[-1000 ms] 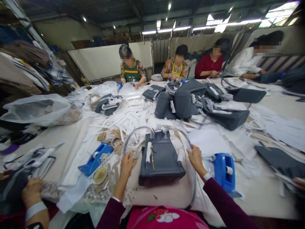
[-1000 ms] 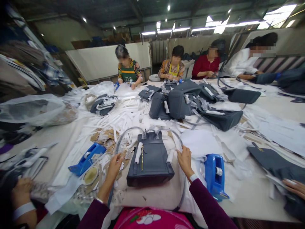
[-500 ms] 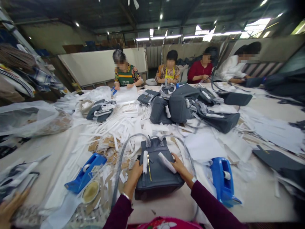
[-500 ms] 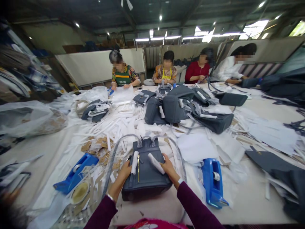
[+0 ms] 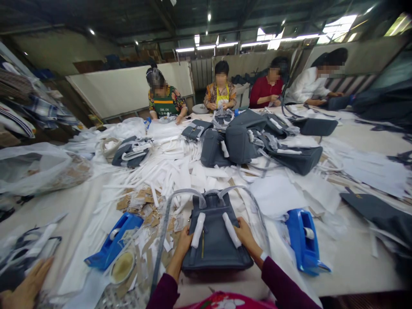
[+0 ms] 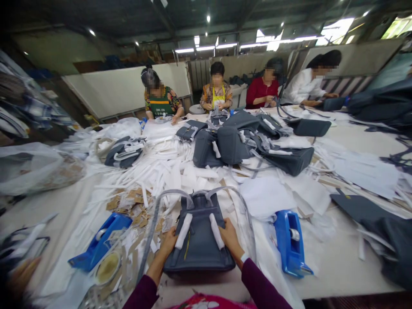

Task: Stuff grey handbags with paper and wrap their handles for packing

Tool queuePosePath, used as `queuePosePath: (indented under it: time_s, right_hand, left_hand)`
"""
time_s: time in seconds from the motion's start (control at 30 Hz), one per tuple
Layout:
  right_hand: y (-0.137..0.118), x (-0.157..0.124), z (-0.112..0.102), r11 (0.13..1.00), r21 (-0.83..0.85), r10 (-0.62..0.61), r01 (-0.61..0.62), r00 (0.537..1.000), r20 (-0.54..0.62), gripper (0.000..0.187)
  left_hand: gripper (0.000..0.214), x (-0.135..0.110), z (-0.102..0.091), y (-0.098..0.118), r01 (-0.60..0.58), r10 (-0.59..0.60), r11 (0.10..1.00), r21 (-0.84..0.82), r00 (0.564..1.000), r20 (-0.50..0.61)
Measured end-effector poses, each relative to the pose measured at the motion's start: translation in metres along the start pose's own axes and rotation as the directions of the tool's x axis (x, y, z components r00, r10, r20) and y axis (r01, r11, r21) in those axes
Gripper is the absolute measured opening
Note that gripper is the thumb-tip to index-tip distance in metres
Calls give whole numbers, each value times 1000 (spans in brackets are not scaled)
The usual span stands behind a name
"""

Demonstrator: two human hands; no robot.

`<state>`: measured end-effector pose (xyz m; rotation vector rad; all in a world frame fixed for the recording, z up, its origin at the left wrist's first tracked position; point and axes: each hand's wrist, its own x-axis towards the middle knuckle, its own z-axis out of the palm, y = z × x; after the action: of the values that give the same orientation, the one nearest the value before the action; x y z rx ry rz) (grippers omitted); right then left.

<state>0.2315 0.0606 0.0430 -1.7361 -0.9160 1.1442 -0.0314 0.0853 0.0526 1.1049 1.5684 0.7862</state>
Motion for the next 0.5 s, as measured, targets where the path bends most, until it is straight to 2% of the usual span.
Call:
queuePosePath:
  time_s: [0.17, 0.3, 0.4, 0.47, 0.5]
  right_hand:
    - [0, 15, 5, 993, -69, -98, 97, 995, -15, 20]
    - [-10, 15, 11, 967, -247, -82, 67, 995, -50, 18]
    - [-17, 14, 11, 959, -280, -56, 29, 995, -88, 15]
    - [-22, 16, 8, 953, -296, -101, 64, 988, -113, 18]
    - [-24, 16, 7, 945, -310, -153, 108, 980, -125, 24]
  left_hand:
    - [38, 15, -6, 0, -11, 23, 994, 109, 993, -113]
    - [42, 14, -8, 0, -57, 88, 979, 197, 984, -152]
    - [45, 13, -13, 2, -90, 127, 964, 252, 983, -134]
    - [44, 17, -19, 8, -154, 235, 930, 335, 948, -214]
    - [43, 19, -22, 12, -212, 304, 901, 379, 931, -202]
